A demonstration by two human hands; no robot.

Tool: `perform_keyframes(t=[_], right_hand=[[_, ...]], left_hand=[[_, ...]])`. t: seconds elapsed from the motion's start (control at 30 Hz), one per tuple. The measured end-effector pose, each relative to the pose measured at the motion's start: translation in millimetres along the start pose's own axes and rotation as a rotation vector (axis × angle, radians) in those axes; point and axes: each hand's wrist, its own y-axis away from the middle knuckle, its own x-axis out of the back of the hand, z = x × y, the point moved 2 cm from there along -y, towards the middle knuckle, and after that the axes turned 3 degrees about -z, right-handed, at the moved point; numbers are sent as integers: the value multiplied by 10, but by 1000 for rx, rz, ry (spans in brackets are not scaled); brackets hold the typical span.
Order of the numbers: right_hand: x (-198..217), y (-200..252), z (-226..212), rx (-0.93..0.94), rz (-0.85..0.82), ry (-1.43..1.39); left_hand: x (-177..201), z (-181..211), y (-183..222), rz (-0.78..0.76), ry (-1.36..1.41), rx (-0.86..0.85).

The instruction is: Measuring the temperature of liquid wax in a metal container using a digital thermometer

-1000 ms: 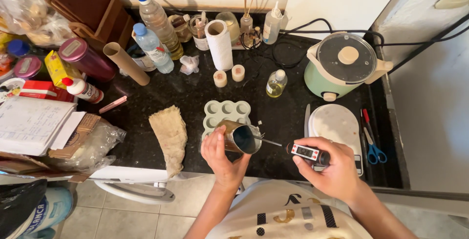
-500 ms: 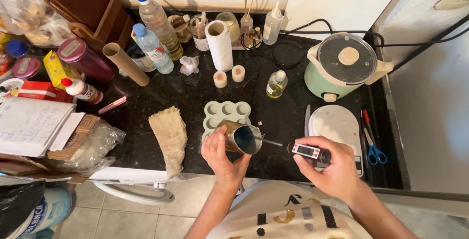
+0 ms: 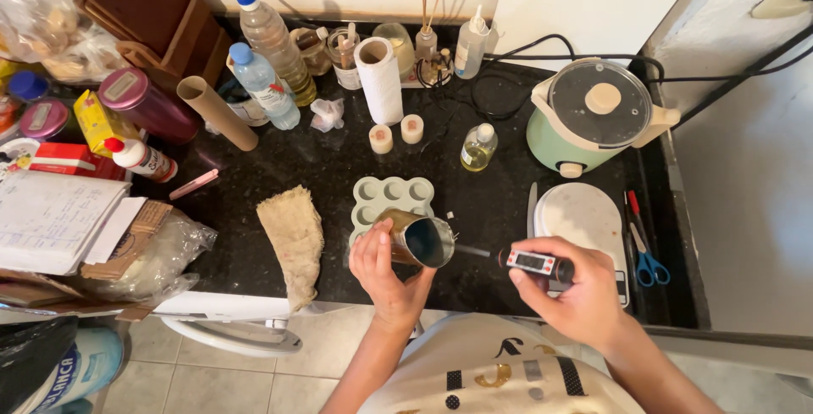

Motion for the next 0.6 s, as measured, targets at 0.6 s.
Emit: perform_keyframes(t=[0.6], right_hand=[[-7, -23, 18, 38, -52, -91]], left_hand=[[-15, 19, 27, -12, -32, 32]])
